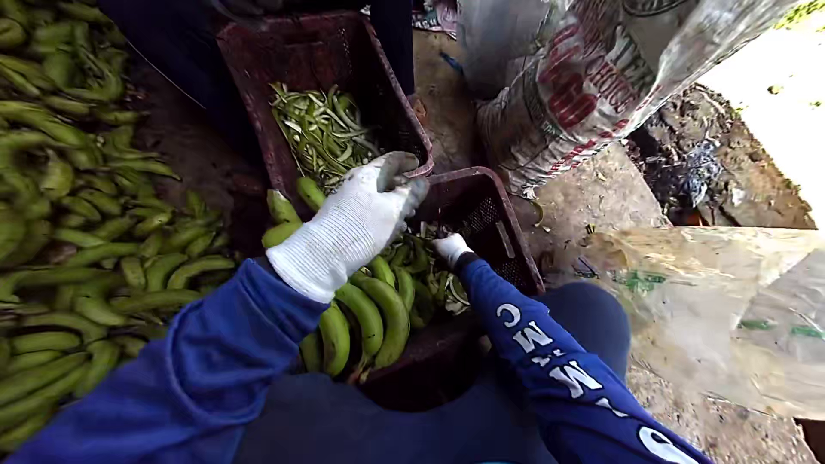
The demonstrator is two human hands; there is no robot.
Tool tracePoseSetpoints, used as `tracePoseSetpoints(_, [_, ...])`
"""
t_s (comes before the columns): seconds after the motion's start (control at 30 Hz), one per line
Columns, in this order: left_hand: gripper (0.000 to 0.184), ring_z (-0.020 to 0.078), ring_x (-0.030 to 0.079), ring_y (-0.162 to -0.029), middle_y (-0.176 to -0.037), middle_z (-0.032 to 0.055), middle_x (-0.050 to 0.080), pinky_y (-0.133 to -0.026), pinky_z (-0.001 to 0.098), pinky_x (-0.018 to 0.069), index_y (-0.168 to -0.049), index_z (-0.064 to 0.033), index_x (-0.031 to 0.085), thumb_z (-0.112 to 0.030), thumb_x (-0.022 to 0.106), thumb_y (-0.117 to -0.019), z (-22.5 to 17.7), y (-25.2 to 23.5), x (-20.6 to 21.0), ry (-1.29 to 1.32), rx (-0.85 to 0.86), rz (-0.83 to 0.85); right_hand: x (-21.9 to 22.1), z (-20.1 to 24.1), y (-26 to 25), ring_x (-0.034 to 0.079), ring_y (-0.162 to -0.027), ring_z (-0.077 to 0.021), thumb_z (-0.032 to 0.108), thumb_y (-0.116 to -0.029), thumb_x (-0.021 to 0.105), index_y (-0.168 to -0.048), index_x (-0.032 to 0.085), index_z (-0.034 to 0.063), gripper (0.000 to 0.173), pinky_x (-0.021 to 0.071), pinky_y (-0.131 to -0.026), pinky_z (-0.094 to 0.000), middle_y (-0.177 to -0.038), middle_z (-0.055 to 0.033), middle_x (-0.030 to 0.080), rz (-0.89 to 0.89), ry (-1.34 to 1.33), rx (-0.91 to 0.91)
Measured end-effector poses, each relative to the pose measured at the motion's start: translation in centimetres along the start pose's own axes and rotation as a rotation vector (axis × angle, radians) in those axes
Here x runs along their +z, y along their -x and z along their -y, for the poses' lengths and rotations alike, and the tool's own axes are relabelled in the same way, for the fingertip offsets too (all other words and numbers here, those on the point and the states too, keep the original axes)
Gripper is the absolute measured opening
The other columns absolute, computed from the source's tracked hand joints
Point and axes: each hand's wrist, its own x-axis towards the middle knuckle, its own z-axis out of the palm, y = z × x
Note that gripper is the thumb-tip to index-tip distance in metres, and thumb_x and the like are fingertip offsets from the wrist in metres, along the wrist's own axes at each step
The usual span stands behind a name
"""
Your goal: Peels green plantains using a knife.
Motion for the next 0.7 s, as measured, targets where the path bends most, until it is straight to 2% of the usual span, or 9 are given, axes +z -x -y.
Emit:
tracePoseSetpoints(0.07, [0.043, 0.0135, 0.073, -0.097, -0.119, 0.0017, 0.07, -0.085, 0.0394, 0.0639, -0.145, -0.023, 0.054, -0.041, 0.054, -0.1057, 0.3, 0.2, -0.2, -0.081, 0.037, 0.016, 3.0, -1.4, -1.1, 0.068, -0.104, -0.0381, 0.042, -0.0917, 0.069, -0.114, 0.069, 0.0009, 0.046, 0.0535, -0.088, -0.0622, -0.111, -0.023, 0.07, 0.066, 0.162, 0.038])
tracePoseSetpoints(0.17, [0.043, 0.0079, 0.072, -0.096, -0.114, -0.0029, 0.072, -0.084, 0.0344, 0.0637, -0.145, -0.0233, 0.054, -0.04, 0.054, -0.1059, 0.3, 0.3, -0.3, -0.153, 0.066, 0.045, 5.8, -0.8, -1.1, 0.063, -0.12, -0.037, 0.052, -0.0948, 0.063, -0.119, 0.072, 0.0054, 0.053, 0.0491, -0.1, -0.0624, -0.125, -0.021, 0.068, 0.171, 0.275, 0.083])
tracePoseSetpoints(0.23, [0.042, 0.0043, 0.07, -0.094, -0.111, -0.0049, 0.072, -0.083, 0.03, 0.0613, -0.145, -0.0229, 0.055, -0.039, 0.054, -0.1057, 0.5, 0.0, -0.2, -0.193, 0.083, 0.057, 6.7, 0.2, -0.8, 0.062, -0.123, -0.0358, 0.057, -0.0961, 0.06, -0.119, 0.072, 0.0064, 0.056, 0.0478, -0.102, -0.0613, -0.128, -0.0201, 0.067, 0.185, 0.302, 0.108])
tracePoseSetpoints(0.37, [0.042, 0.0053, 0.07, -0.092, -0.108, -0.0043, 0.072, -0.083, 0.0302, 0.0613, -0.145, -0.0222, 0.055, -0.036, 0.054, -0.1061, 0.9, -0.8, 0.0, -0.219, 0.055, 0.072, 7.7, -0.3, -2.0, 0.063, -0.123, -0.0365, 0.052, -0.0888, 0.067, -0.131, 0.065, 0.0076, 0.061, 0.0494, -0.099, -0.0638, -0.13, -0.0195, 0.067, 0.012, 0.297, 0.163])
tracePoseSetpoints(0.47, [0.041, 0.0072, 0.071, -0.095, -0.113, -0.0039, 0.072, -0.084, 0.0334, 0.0614, -0.145, -0.0258, 0.055, -0.039, 0.053, -0.1062, 1.1, -1.3, -0.2, -0.244, 0.024, 0.062, 5.5, -0.5, -1.2, 0.062, -0.126, -0.0372, 0.05, -0.0873, 0.069, -0.143, 0.055, 0.0092, 0.071, 0.0486, -0.101, -0.0636, -0.134, -0.02, 0.065, -0.105, 0.242, 0.182])
tracePoseSetpoints(0.53, [0.042, 0.01, 0.072, -0.098, -0.115, -0.0022, 0.072, -0.087, 0.0376, 0.0616, -0.146, -0.0262, 0.054, -0.042, 0.052, -0.106, 1.2, -1.5, -0.6, -0.265, 0.019, 0.045, 2.4, -0.4, -0.3, 0.062, -0.124, -0.0389, 0.047, -0.0863, 0.072, -0.135, 0.059, 0.003, 0.067, 0.0491, -0.1, -0.0635, -0.131, -0.0228, 0.065, -0.13, 0.205, 0.189])
tracePoseSetpoints(0.6, [0.043, 0.0127, 0.071, -0.099, -0.116, 0.0005, 0.071, -0.089, 0.0411, 0.0605, -0.145, -0.0255, 0.054, -0.043, 0.051, -0.1056, 1.6, -1.7, -0.7, -0.276, 0.013, 0.033, -1.2, 0.0, 0.7, 0.066, -0.11, -0.0392, 0.047, -0.0866, 0.073, -0.111, 0.069, -0.0026, 0.055, 0.0517, -0.091, -0.0633, -0.115, -0.0241, 0.069, -0.1, 0.193, 0.177])
tracePoseSetpoints(0.63, [0.044, 0.015, 0.071, -0.1, -0.117, 0.0029, 0.07, -0.089, 0.0429, 0.0596, -0.145, -0.0248, 0.054, -0.043, 0.051, -0.1056, 1.8, -1.7, -0.7, -0.268, -0.008, 0.041, -3.1, 0.4, 1.5, 0.067, -0.103, -0.0384, 0.047, -0.0874, 0.072, -0.104, 0.071, -0.0023, 0.052, 0.0522, -0.088, -0.0632, -0.109, -0.0234, 0.07, -0.065, 0.163, 0.171])
tracePoseSetpoints(0.7, [0.047, 0.0217, 0.07, -0.106, -0.126, 0.0086, 0.067, -0.091, 0.0482, 0.0595, -0.146, -0.0223, 0.053, -0.046, 0.051, -0.1056, 2.2, -1.7, -0.4, -0.235, -0.098, 0.097, -6.6, 1.5, 3.8, 0.069, -0.088, -0.0333, 0.048, -0.0904, 0.07, -0.101, 0.073, 0.0016, 0.048, 0.0548, -0.078, -0.0585, -0.098, -0.0189, 0.071, -0.014, 0.051, 0.083])
